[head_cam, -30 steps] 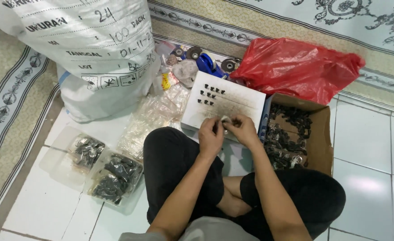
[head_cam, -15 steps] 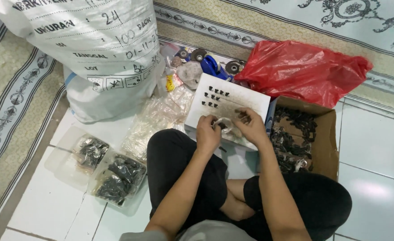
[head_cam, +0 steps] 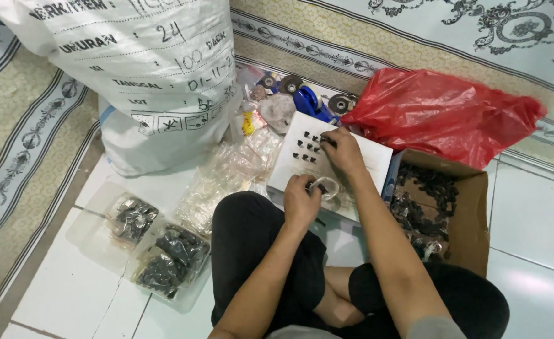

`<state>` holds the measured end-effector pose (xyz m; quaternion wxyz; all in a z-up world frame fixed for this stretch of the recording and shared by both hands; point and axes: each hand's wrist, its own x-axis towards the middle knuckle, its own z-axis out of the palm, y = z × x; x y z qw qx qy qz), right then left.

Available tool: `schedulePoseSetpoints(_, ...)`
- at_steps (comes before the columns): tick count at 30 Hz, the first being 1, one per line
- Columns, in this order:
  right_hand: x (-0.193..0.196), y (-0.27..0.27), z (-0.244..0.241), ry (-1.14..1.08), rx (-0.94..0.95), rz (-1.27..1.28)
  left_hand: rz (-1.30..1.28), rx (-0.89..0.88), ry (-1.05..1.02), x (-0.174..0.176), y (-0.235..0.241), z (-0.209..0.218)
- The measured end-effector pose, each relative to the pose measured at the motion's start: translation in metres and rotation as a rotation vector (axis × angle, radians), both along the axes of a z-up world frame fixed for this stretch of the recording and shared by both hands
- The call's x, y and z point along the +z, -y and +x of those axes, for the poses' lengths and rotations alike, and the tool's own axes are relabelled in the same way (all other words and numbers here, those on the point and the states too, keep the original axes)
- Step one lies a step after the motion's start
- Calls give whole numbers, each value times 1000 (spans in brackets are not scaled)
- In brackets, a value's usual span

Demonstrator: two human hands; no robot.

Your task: The person sits on the floor and repeatedly picks small black plastic parts from a cardboard box, places them into a white tray with rows of holes, and then transfers them into small clear plastic bags. The person handles the parts one by one and arranges them in the tray before bagging them.

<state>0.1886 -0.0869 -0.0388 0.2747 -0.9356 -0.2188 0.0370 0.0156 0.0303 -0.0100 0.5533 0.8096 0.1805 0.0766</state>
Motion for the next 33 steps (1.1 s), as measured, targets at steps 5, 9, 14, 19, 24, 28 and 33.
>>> schedulePoseSetpoints(5, 8, 14, -11, 41, -73, 241, -90, 27, 23, 2, -1, -1)
schedulePoseSetpoints(9, 65, 19, -55, -114, -77, 482, -132, 33, 33, 9, -4, 0)
schedulePoseSetpoints(14, 85, 25, -105, -173, 10, 376, -156, 54, 30, 15, -4, 0)
schedulePoseSetpoints(19, 94, 16, -123, -103, 134, 181, -162, 71, 52, 15, -4, -3)
schedulePoseSetpoints(24, 91, 10, -126, -107, 179, 120, -80, 105, 97, 14, -4, -4)
schedulePoseSetpoints(28, 87, 14, -119, -77, 129, 164, -49, 76, 91, 15, -4, -7)
schedulePoseSetpoints(33, 68, 20, -82, -32, -3, 205, -5, 55, 37, 4, -5, -13)
